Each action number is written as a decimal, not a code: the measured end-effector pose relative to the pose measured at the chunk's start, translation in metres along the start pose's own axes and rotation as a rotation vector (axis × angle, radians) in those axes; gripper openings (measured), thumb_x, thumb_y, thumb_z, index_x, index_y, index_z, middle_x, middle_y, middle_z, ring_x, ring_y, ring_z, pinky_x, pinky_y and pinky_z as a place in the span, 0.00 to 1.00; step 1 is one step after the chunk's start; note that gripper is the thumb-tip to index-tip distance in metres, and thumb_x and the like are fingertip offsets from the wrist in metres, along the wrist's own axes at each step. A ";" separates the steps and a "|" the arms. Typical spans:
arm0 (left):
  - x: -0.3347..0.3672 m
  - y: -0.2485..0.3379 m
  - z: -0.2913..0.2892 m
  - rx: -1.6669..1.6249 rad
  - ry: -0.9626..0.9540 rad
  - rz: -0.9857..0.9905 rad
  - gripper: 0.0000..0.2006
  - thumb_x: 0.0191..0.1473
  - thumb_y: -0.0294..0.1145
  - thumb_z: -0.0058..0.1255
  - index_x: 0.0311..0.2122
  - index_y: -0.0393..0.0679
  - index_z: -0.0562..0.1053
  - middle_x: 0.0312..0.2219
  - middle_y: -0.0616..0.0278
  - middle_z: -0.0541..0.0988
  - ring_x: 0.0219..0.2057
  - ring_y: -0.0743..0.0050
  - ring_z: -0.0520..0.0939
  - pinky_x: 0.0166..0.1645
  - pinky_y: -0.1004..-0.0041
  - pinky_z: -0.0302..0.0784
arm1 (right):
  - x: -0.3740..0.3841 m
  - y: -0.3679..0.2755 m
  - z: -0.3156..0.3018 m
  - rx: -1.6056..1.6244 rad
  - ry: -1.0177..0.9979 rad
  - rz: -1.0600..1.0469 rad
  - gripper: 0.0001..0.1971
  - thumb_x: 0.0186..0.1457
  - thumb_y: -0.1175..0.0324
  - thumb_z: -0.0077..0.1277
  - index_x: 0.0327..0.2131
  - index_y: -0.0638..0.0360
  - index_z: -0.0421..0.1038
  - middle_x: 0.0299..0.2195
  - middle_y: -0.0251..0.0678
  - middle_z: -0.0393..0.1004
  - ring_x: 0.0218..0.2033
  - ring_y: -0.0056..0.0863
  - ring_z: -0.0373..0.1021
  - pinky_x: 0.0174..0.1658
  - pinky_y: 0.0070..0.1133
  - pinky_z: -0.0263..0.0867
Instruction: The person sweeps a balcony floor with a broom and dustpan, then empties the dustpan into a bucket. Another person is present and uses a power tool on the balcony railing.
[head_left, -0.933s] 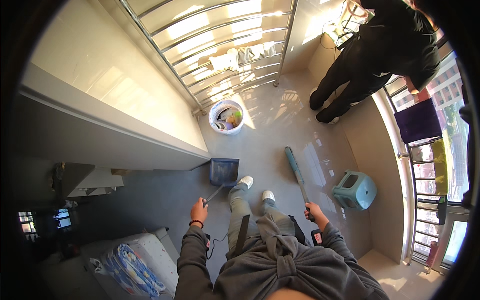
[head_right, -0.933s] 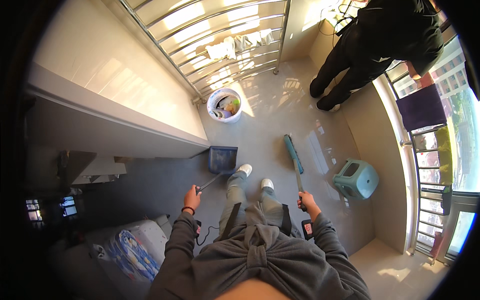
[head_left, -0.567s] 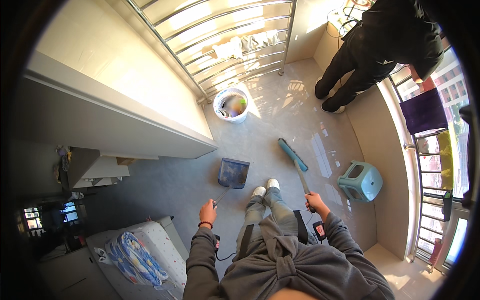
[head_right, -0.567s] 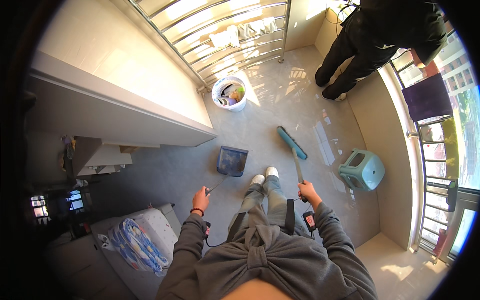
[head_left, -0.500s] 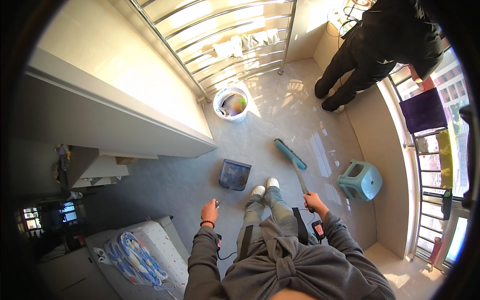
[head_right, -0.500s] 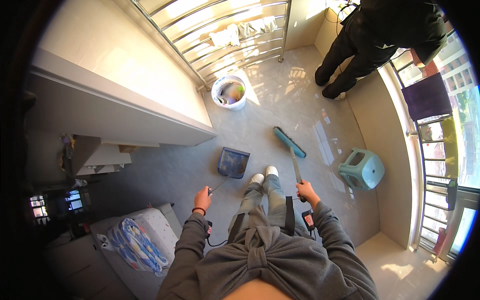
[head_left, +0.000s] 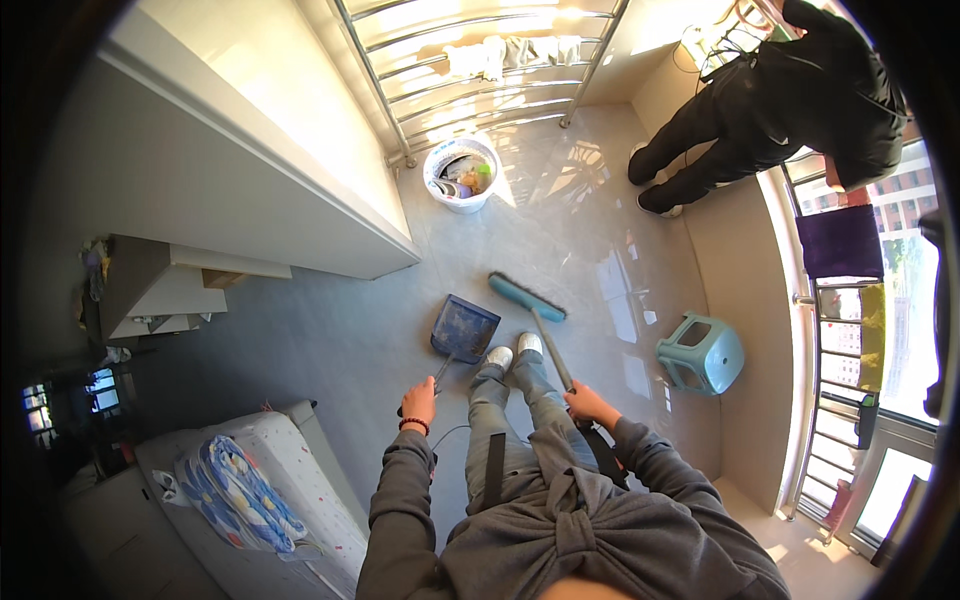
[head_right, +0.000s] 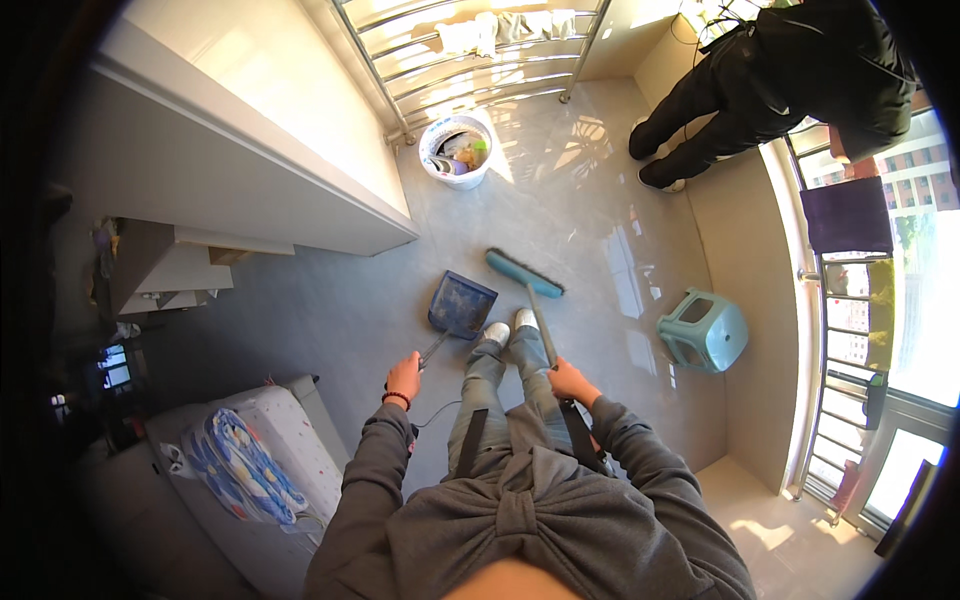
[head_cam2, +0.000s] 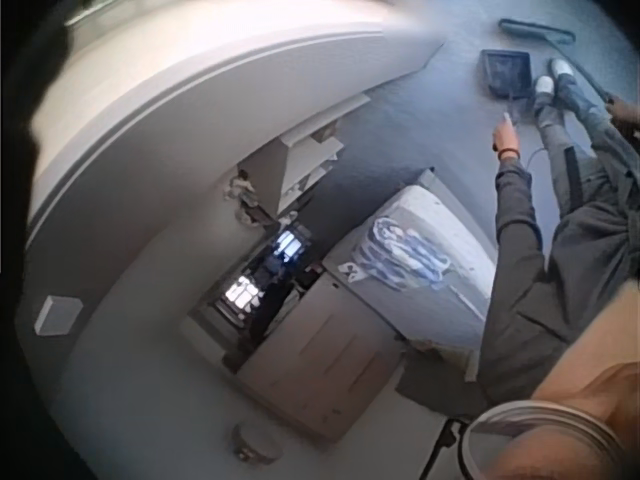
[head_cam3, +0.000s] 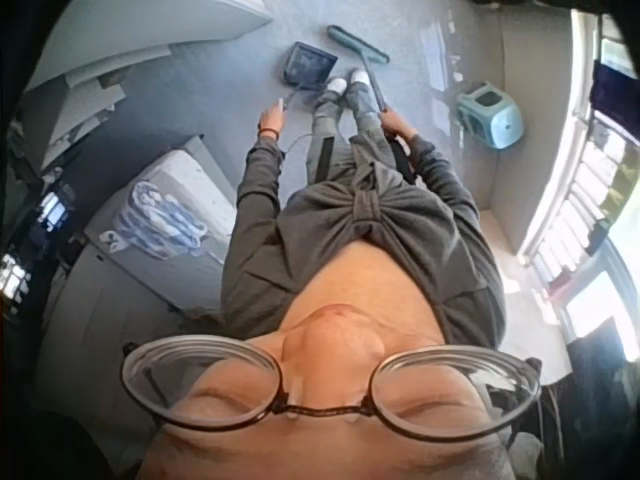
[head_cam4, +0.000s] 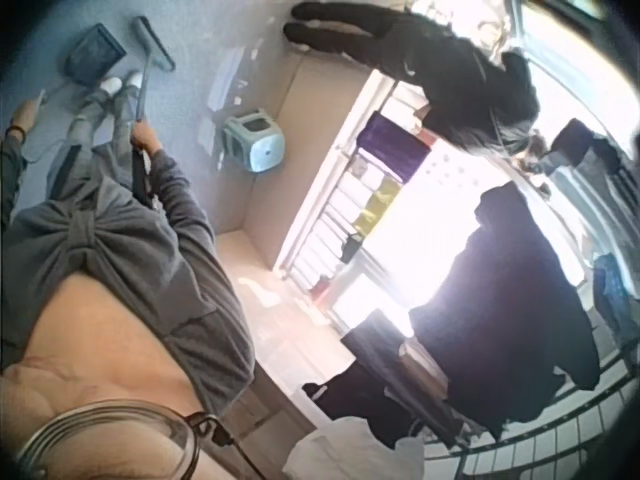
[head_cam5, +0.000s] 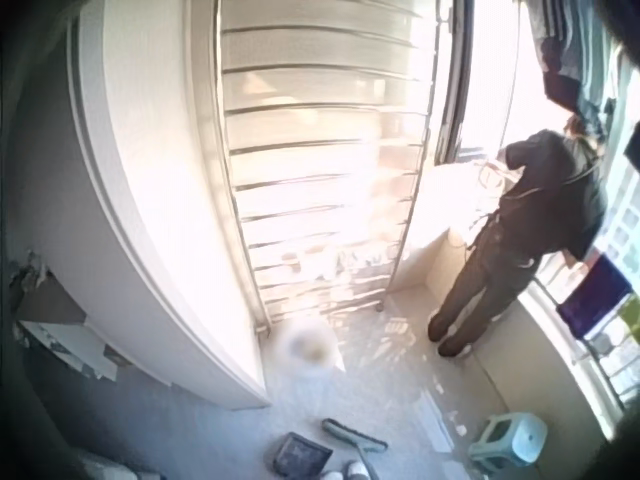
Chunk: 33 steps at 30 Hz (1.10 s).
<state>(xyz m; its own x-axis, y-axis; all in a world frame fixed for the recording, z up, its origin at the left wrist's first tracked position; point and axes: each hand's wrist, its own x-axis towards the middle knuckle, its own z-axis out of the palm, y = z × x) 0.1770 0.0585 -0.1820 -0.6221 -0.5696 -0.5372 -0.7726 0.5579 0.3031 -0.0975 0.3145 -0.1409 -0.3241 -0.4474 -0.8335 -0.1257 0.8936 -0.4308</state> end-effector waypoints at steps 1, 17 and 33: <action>0.002 0.000 -0.001 -0.005 -0.011 -0.010 0.10 0.47 0.30 0.49 0.36 0.45 0.64 0.29 0.55 0.74 0.34 0.52 0.74 0.35 0.59 0.69 | -0.001 -0.007 0.004 -0.152 0.010 -0.050 0.16 0.50 0.63 0.44 0.36 0.66 0.59 0.22 0.48 0.70 0.19 0.32 0.71 0.26 0.27 0.67; -0.035 0.000 0.013 -0.025 -0.023 -0.059 0.11 0.47 0.28 0.46 0.38 0.46 0.64 0.27 0.53 0.73 0.31 0.50 0.74 0.34 0.58 0.70 | -0.073 -0.050 -0.061 0.519 -0.097 0.105 0.18 0.53 0.65 0.44 0.47 0.60 0.61 0.15 0.29 0.61 0.12 0.15 0.58 0.12 0.17 0.56; -0.043 -0.016 0.006 0.058 -0.026 -0.032 0.11 0.47 0.22 0.42 0.38 0.47 0.65 0.27 0.54 0.74 0.31 0.53 0.75 0.33 0.60 0.71 | 0.007 -0.037 0.017 0.213 0.051 0.087 0.11 0.48 0.65 0.45 0.30 0.64 0.63 0.18 0.41 0.70 0.17 0.29 0.70 0.22 0.27 0.66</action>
<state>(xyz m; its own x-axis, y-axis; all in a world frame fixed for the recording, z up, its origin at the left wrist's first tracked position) 0.2170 0.0776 -0.1690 -0.5933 -0.5723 -0.5661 -0.7828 0.5741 0.2401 -0.0790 0.2781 -0.1365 -0.3728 -0.3620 -0.8544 0.1039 0.8987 -0.4261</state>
